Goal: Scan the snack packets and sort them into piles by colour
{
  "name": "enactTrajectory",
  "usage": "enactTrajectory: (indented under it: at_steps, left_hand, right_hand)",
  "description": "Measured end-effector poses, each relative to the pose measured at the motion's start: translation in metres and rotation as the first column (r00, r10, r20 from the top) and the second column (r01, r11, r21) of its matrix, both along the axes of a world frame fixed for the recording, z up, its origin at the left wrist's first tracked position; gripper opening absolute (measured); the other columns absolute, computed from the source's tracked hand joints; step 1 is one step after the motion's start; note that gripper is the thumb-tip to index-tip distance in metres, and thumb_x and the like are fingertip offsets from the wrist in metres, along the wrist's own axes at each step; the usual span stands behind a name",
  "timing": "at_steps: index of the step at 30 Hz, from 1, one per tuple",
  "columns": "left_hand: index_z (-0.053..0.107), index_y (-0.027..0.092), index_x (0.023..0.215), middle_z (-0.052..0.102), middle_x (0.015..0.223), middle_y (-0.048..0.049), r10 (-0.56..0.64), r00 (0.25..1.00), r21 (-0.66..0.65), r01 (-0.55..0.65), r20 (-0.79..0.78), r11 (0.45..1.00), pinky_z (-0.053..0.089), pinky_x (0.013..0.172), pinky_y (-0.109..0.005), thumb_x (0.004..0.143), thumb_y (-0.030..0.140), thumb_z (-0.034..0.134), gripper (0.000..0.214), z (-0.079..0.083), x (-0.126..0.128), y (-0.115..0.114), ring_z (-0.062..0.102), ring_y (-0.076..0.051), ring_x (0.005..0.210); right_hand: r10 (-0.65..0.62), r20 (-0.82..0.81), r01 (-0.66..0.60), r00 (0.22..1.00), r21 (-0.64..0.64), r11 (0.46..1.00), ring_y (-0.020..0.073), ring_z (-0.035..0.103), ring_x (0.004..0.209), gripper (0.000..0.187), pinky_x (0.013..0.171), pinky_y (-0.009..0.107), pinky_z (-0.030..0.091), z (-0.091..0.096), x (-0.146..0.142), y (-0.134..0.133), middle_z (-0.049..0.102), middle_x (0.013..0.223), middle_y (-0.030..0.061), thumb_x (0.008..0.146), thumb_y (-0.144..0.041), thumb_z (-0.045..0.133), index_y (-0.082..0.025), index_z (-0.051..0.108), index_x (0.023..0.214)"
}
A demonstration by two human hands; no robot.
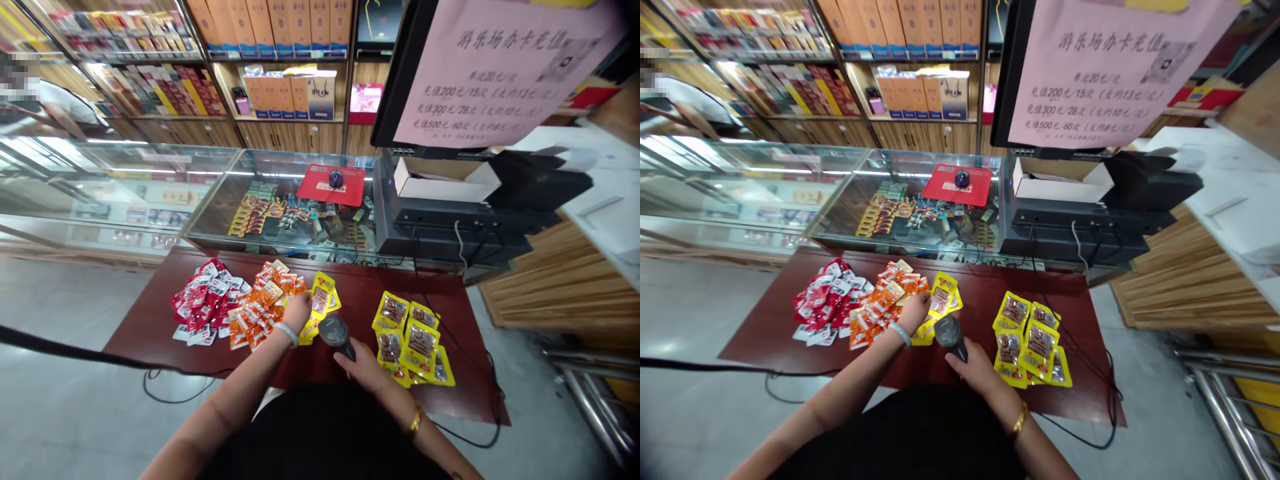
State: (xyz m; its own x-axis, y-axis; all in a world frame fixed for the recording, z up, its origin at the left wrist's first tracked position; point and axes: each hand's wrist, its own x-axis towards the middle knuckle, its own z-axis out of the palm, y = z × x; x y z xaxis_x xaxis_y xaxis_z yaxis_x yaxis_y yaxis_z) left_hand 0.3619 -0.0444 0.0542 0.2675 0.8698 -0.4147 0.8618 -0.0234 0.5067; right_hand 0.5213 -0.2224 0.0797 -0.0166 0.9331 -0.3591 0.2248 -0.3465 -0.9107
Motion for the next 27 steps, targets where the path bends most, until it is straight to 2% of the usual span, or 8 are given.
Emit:
enactTrajectory:
  at_steps: [3, 6, 9, 12, 16, 22, 25, 27]
  left_hand:
    - [0.068, 0.016, 0.09, 0.07, 0.09, -0.0118, -0.101, 0.986, 0.117, 0.117, -0.134, 0.986, 0.045, 0.081, -0.033, 0.092, 0.031, 0.046, 0.027, 0.007, -0.003, 0.01, 0.064, -0.023, 0.089]
    - [0.068, 0.014, 0.099, 0.068, 0.103, -0.0153, -0.197, 0.94, 0.232, 0.265, -0.28, 0.936, 0.042, 0.093, -0.036, 0.09, 0.029, 0.049, 0.026, 0.01, -0.003, 0.013, 0.06, -0.026, 0.104]
    - [0.059, 0.01, 0.124, 0.062, 0.122, -0.0185, -0.155, 0.932, 0.354, 0.273, -0.328, 0.894, 0.037, 0.101, -0.041, 0.089, 0.026, 0.049, 0.04, 0.011, -0.001, 0.009, 0.053, -0.03, 0.117]
    - [0.049, 0.013, 0.139, 0.052, 0.138, -0.017, -0.137, 0.944, 0.45, 0.267, -0.299, 0.852, 0.034, 0.104, -0.044, 0.089, 0.026, 0.048, 0.051, 0.01, 0.004, 0.001, 0.044, -0.033, 0.127]
    - [0.051, 0.018, 0.137, 0.048, 0.144, -0.0136, -0.25, 0.932, 0.438, 0.347, -0.264, 0.83, 0.03, 0.108, -0.047, 0.088, 0.024, 0.047, 0.05, 0.007, 0.011, -0.013, 0.036, -0.032, 0.134]
    - [0.056, 0.02, 0.132, 0.053, 0.137, -0.0127, -0.412, 0.896, 0.431, 0.441, -0.165, 0.787, 0.035, 0.106, -0.046, 0.085, 0.022, 0.051, 0.047, 0.002, 0.018, -0.052, 0.045, -0.031, 0.125]
    - [0.058, 0.02, 0.128, 0.057, 0.131, -0.0126, -0.51, 0.857, 0.405, 0.493, -0.073, 0.77, 0.038, 0.102, -0.044, 0.085, 0.019, 0.051, 0.043, 0.0, 0.032, -0.068, 0.048, -0.029, 0.121]
    - [0.06, 0.019, 0.124, 0.059, 0.125, -0.0123, -0.58, 0.814, 0.365, 0.543, -0.008, 0.756, 0.04, 0.1, -0.041, 0.085, 0.016, 0.051, 0.04, -0.002, 0.049, -0.074, 0.051, -0.027, 0.116]
  right_hand:
    - [-0.018, 0.032, 0.019, 0.999, -0.027, 0.999, 0.0188, 0.059, 0.065, 0.031, 0.061, 0.028, 0.048, -0.003, -0.002, -0.003, 0.065, 0.073, 0.0027, 0.082, -0.041, 0.059, -0.015, 0.062, 0.098]
    - [-0.046, 0.081, 0.049, 0.996, -0.034, 0.998, 0.0218, 0.062, 0.073, 0.034, 0.069, 0.031, 0.049, -0.007, -0.003, -0.008, 0.068, 0.081, 0.0065, 0.081, -0.041, 0.06, -0.013, 0.063, 0.1]
    - [-0.086, 0.138, 0.095, 0.987, -0.056, 0.994, 0.0239, 0.063, 0.078, 0.035, 0.073, 0.033, 0.049, -0.012, -0.002, -0.017, 0.069, 0.085, 0.0093, 0.081, -0.042, 0.061, -0.012, 0.064, 0.099]
    - [-0.143, 0.15, 0.154, 0.978, -0.066, 0.986, 0.0239, 0.064, 0.08, 0.036, 0.073, 0.033, 0.048, -0.016, -0.001, -0.025, 0.069, 0.087, 0.009, 0.08, -0.044, 0.062, -0.013, 0.064, 0.099]
    - [-0.222, 0.139, 0.235, 0.965, -0.08, 0.969, 0.0209, 0.061, 0.069, 0.037, 0.065, 0.031, 0.047, -0.014, 0.0, -0.031, 0.066, 0.076, 0.0042, 0.08, -0.048, 0.062, -0.016, 0.063, 0.096]
    - [-0.318, 0.049, 0.321, 0.947, -0.089, 0.943, 0.0181, 0.058, 0.056, 0.041, 0.057, 0.029, 0.046, -0.003, 0.003, -0.034, 0.06, 0.063, -0.0011, 0.078, -0.054, 0.061, -0.017, 0.061, 0.097]
    - [-0.384, 0.011, 0.382, 0.923, -0.121, 0.916, 0.0166, 0.053, 0.047, 0.045, 0.05, 0.027, 0.043, -0.001, 0.009, -0.042, 0.053, 0.053, -0.0055, 0.078, -0.056, 0.061, -0.017, 0.06, 0.1]
    - [-0.447, 0.03, 0.448, 0.894, -0.109, 0.887, 0.0173, 0.054, 0.047, 0.045, 0.05, 0.028, 0.044, -0.002, 0.016, -0.053, 0.054, 0.053, -0.0044, 0.078, -0.057, 0.062, -0.017, 0.061, 0.098]
